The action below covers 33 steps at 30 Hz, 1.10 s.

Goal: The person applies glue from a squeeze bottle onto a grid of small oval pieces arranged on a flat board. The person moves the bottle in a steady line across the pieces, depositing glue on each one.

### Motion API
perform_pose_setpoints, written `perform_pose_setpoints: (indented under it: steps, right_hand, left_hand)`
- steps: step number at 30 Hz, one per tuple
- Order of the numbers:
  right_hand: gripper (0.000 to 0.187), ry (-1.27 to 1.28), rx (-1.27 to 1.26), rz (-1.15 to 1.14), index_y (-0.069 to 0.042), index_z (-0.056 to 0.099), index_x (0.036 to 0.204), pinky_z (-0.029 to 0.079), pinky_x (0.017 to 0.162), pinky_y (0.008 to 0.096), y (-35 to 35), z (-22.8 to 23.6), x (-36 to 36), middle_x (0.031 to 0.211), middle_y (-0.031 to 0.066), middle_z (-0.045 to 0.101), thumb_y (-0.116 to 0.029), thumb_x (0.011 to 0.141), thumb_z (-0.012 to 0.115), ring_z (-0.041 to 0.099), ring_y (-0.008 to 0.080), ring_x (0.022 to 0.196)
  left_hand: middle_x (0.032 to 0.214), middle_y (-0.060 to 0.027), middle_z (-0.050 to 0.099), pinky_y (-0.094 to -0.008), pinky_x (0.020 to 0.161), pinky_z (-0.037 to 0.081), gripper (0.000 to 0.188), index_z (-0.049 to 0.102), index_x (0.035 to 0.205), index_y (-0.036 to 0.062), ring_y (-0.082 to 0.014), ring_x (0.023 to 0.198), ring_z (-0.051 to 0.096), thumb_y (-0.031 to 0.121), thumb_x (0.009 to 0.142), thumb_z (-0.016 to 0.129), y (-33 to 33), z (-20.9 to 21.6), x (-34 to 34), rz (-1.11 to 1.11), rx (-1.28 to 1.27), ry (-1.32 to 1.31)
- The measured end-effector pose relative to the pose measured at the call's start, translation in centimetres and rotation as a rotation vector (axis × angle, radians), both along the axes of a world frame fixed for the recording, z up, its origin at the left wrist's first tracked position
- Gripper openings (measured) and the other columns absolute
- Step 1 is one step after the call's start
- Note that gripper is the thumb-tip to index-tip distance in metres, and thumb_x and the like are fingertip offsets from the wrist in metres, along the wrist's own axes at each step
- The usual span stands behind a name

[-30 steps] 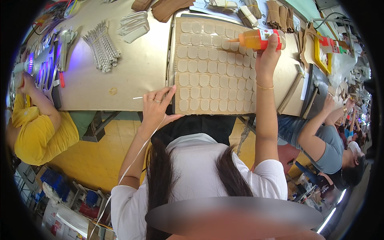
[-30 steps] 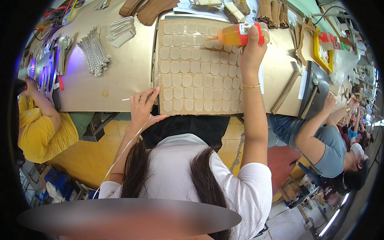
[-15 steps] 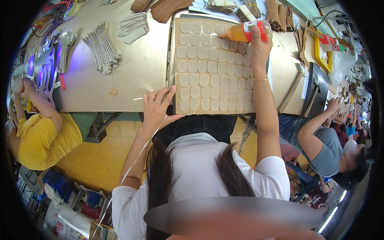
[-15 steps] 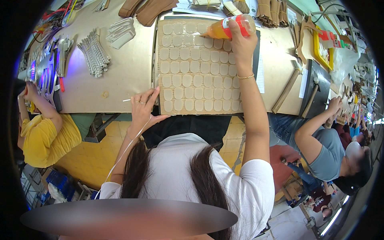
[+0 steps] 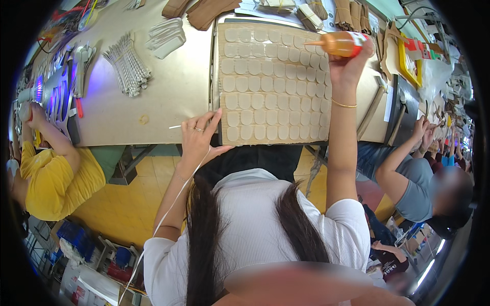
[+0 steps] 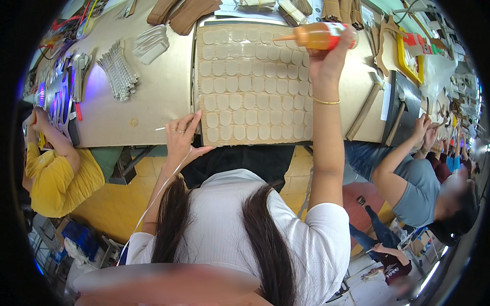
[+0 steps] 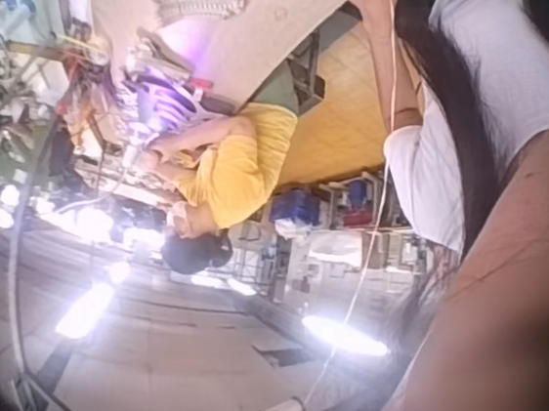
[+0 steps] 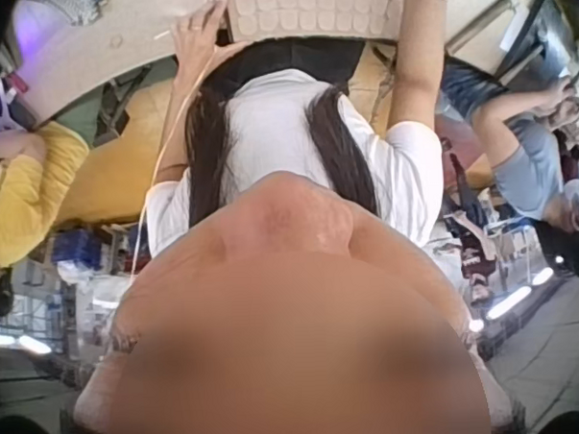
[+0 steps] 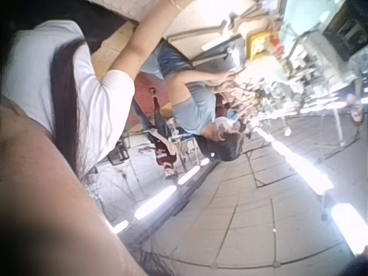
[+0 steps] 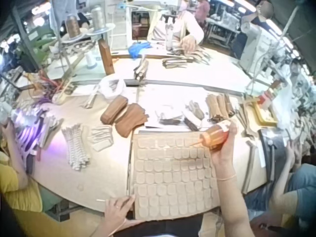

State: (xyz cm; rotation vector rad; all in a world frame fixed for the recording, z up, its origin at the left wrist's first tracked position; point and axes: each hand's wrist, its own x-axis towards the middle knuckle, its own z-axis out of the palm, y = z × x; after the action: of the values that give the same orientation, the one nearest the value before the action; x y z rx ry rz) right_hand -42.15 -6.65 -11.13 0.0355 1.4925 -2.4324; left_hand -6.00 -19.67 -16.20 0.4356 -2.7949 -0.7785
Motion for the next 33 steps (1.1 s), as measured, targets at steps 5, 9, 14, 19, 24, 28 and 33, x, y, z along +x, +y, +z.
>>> perform_pose_setpoints:
  steps: [5,9,14,19,24,28,33]
  right_hand:
    - [0.048,0.16,0.09,0.151,-0.008,0.057,0.104,0.049,0.055,0.028,1.5,-0.9,-0.5,0.085,0.0024,0.062,-0.055,0.091,0.06,0.06,0.0131,0.068]
    - [0.04,0.398,0.336,0.082,-0.004,0.061,0.102,0.047,0.05,0.0223,0.8,-2.7,0.3,0.084,0.0019,0.062,-0.042,0.089,0.069,0.058,0.0084,0.067]
    - [0.043,0.502,0.444,0.09,-0.003,0.061,0.105,0.046,0.053,0.0221,0.2,-2.6,0.9,0.086,0.0006,0.06,-0.042,0.089,0.07,0.056,0.0075,0.069]
    - [0.042,0.471,0.499,0.097,-0.003,0.063,0.105,0.046,0.053,0.0206,-0.1,-2.9,0.8,0.084,0.0012,0.062,-0.039,0.086,0.073,0.057,0.0072,0.069]
    - [0.042,0.52,0.458,0.129,-0.003,0.063,0.106,0.047,0.054,0.0206,-0.7,-3.3,1.1,0.086,0.0012,0.062,-0.038,0.086,0.074,0.058,0.0068,0.071]
    - [0.04,0.549,0.508,0.1,-0.003,0.062,0.105,0.046,0.053,0.0202,-0.3,-2.7,1.2,0.085,0.0008,0.062,-0.038,0.088,0.072,0.057,0.0064,0.07]
    - [0.045,0.491,0.362,0.053,-0.006,0.059,0.1,0.044,0.051,0.0222,1.4,-1.5,0.2,0.081,-0.0005,0.06,-0.049,0.088,0.067,0.055,0.0075,0.066]
  left_hand:
    - [0.123,-0.0027,0.054,-0.0404,0.089,0.034,0.103,0.047,0.141,0.0127,-0.0235,0.104,0.047,0.046,0.052,0.086,0.0,0.2,-0.2,0.004,-0.014,0.005]
    - [0.122,-0.0045,0.055,-0.041,0.089,0.034,0.102,0.048,0.14,0.0112,-0.0241,0.104,0.048,0.05,0.054,0.085,0.2,0.4,-0.3,0.005,-0.014,0.008]
    - [0.121,-0.0067,0.055,-0.0421,0.091,0.033,0.102,0.047,0.141,0.0089,-0.0262,0.104,0.046,0.053,0.057,0.083,0.2,0.4,-0.3,-0.002,-0.031,-0.012]
    - [0.121,-0.0078,0.054,-0.0427,0.092,0.033,0.102,0.047,0.141,0.0081,-0.0272,0.104,0.046,0.053,0.058,0.083,0.2,0.2,-0.3,-0.012,-0.036,-0.018]
    - [0.121,-0.0077,0.054,-0.0427,0.092,0.032,0.101,0.047,0.141,0.008,-0.0272,0.105,0.046,0.053,0.058,0.083,0.3,0.0,-0.2,-0.004,-0.043,-0.014]
    - [0.121,-0.0076,0.054,-0.0428,0.092,0.032,0.101,0.047,0.141,0.008,-0.027,0.105,0.046,0.053,0.058,0.083,0.3,-0.1,-0.2,-0.004,-0.059,-0.029]
    - [0.122,-0.0075,0.054,-0.0428,0.092,0.032,0.1,0.048,0.14,0.008,-0.027,0.105,0.046,0.054,0.059,0.082,0.3,0.0,-0.2,0.001,-0.059,-0.04]
